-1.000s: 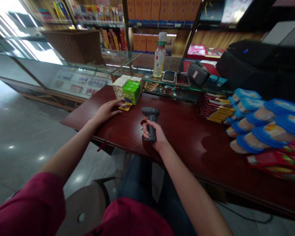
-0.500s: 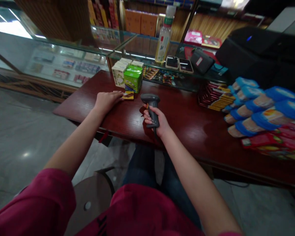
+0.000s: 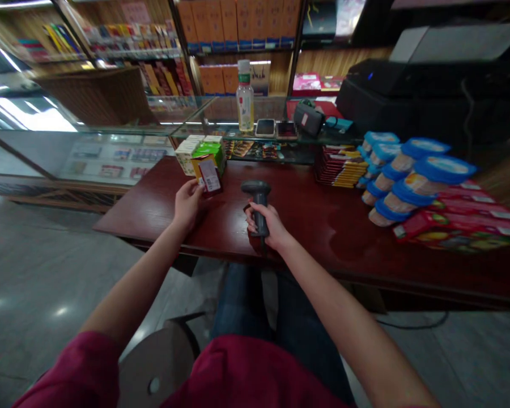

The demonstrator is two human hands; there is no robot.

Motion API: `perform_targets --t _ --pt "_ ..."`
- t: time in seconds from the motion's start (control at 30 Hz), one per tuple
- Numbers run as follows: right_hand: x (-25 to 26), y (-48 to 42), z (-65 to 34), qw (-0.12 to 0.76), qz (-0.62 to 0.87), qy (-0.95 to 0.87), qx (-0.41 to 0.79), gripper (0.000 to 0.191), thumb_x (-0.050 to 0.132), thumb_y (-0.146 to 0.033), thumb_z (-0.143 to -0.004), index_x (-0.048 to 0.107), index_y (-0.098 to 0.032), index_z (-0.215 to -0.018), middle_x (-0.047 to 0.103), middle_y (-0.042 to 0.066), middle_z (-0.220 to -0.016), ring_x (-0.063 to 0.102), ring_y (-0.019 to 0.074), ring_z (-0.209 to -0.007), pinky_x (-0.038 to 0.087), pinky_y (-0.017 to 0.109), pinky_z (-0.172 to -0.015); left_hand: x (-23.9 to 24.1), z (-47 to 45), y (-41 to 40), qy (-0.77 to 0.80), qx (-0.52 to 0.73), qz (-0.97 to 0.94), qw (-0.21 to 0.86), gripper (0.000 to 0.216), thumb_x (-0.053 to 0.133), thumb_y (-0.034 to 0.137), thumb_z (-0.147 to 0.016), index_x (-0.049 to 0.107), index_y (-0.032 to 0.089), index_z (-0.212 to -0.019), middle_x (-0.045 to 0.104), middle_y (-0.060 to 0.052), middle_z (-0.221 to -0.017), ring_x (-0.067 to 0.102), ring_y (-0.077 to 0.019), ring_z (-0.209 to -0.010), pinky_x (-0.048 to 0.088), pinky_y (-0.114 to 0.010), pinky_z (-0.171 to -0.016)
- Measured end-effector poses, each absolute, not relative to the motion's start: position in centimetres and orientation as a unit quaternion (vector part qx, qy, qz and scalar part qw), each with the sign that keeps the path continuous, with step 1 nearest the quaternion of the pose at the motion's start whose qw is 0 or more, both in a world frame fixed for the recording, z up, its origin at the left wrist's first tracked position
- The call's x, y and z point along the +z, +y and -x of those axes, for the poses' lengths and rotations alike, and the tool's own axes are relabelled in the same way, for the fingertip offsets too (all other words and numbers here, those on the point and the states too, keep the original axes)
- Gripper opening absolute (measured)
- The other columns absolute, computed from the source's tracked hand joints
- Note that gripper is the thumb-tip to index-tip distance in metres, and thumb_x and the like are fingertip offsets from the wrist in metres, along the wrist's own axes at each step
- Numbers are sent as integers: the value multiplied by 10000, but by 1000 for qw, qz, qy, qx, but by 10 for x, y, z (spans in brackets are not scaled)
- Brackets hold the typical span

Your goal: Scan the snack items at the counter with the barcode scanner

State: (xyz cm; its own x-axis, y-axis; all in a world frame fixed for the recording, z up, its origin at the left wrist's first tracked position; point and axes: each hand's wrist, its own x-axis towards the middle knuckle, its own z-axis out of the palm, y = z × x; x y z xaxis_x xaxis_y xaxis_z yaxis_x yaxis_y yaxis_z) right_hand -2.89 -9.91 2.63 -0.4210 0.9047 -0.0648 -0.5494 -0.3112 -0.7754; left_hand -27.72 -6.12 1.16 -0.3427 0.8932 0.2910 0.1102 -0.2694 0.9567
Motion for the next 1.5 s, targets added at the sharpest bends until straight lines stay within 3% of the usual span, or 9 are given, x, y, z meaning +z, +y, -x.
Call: perform_targets --t 0.1,0.3,0.47,0.77,0.93,1.03,1.17,1.37,1.5 --pt "28 -103 -2 488 284 -371 738 406 849 -344 -734 615 -199 -1033 618 -45 -642 448 89 -455 356 187 -393 12 229 -41 470 647 -421 428 260 748 362 -914 696 172 -1084 792 -47 -934 756 -177 -823 606 -287 -776" --pt "27 -118 -47 532 316 -362 697 445 847 -368 -727 598 -213 -1062 617 -58 -658 455 88 -432 363 198 -363 10 137 -9 423 631 -382 526 187 762 202 -893 606 179 -995 785 -30 -921 749 -142 -819 590 -277 -835" --pt "24 -123 -51 568 310 -333 686 420 827 -375 -741 584 -225 -1050 600 -69 -646 449 84 -433 368 193 -353 -2 104 -2 418 613 -418 524 186 741 143 -872 575 185 -944 760 -10 -883 720 -113 -775 564 -238 -807" --pt "28 -125 -46 559 326 -345 680 371 803 -359 -776 591 -234 -1054 579 -81 -627 440 82 -414 366 194 -331 -3 108 -10 427 596 -479 483 99 667 162 -857 603 196 -925 735 -13 -848 686 -128 -723 544 -228 -696" --pt "28 -127 -47 571 341 -330 670 430 819 -361 -738 562 -246 -1063 592 -89 -632 453 83 -419 382 186 -334 -4 108 -12 416 599 -467 500 176 737 227 -874 600 196 -979 763 -17 -892 733 -140 -806 589 -269 -829" --pt "26 -127 -60 581 357 -323 656 466 831 -370 -733 565 -243 -1094 591 -91 -637 456 84 -418 388 187 -334 3 105 -9 421 601 -505 455 194 769 250 -864 639 192 -996 796 -42 -959 769 -179 -916 599 -324 -925" --pt "24 -121 -98 598 376 -326 629 485 855 -392 -738 569 -233 -1096 602 -83 -631 463 89 -422 408 196 -349 35 86 0 418 585 -622 311 194 733 202 -890 765 213 -1082 820 -59 -1130 774 -246 -1073 581 -381 -1026" --pt "23 -116 -152 645 399 -274 591 502 874 -386 -701 580 -228 -1077 611 -73 -626 484 91 -427 393 185 -357 92 20 22 415 470 -768 129 343 666 200 -972 783 310 -1276 828 -54 -1157 776 -319 -1065 567 -407 -999" --pt "22 -125 -157 656 401 -257 585 506 856 -390 -715 582 -225 -1107 604 -80 -624 474 88 -421 393 185 -348 98 -21 40 370 411 -832 46 435 656 88 -930 768 308 -1287 777 -78 -1317 754 -322 -1149 566 -410 -1017"
